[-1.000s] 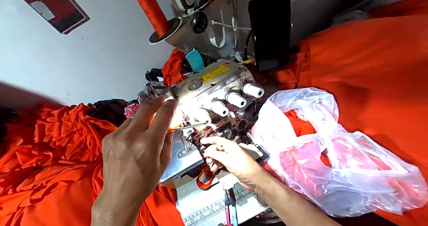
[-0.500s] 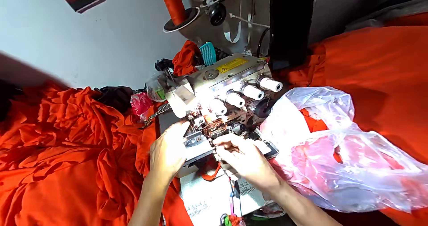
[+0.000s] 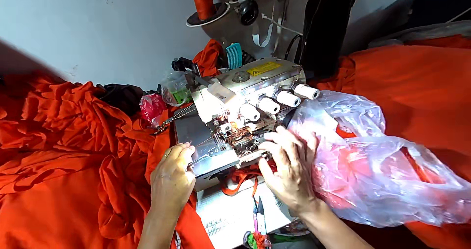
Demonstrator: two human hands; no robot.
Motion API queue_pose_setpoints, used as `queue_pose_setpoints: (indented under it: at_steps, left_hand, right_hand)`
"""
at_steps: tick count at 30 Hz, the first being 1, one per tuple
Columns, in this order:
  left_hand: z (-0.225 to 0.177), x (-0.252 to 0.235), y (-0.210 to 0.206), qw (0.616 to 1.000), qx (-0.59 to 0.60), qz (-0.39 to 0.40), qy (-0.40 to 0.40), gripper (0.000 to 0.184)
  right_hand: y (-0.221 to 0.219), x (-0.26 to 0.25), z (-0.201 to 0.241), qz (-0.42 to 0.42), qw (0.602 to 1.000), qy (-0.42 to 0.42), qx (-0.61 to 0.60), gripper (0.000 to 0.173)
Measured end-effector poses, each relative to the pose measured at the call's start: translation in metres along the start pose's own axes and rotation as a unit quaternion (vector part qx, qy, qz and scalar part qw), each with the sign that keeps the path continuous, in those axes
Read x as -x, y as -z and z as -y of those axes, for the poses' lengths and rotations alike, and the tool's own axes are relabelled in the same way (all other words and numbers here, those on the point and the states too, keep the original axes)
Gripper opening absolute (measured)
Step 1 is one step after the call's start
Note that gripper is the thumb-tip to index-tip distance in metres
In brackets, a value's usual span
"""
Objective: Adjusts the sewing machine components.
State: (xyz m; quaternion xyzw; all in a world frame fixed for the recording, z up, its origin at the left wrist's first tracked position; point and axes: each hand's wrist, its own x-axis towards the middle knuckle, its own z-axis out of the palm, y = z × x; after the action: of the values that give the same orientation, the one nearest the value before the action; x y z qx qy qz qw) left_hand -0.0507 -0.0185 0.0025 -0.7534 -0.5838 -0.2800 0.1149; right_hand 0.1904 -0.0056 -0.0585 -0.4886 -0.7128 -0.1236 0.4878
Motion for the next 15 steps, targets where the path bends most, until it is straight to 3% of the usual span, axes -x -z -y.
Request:
queue_pose_setpoints:
  at_steps: [4,9,13,15]
  left_hand:
    - [-0.004,0.004,-0.005,0.998,0.036,-0.012,0.041,0.026]
    - [-0.005,0.006,-0.006,0.993,0.078,-0.016,0.088,0.029]
    - [-0.005,0.007,-0.008,0.991,0.092,-0.031,0.092,0.028]
    - [-0.004,0.006,-0.01,0.991,0.092,-0.043,0.089,0.028]
  right_hand:
    - [-0.026,-0.022,0.003,-0.047,0.997,-0.051,0.038,0.03]
    - [-0.055,-0.022,0.023,-0.021,0.985,-0.172,-0.024,0.054]
    - [-0.039,-0.011,0.037,0.002,0.98,-0.183,-0.08,0.065]
    - [-0.02,0.003,0.04,0.006,0.984,-0.151,-0.096,0.059]
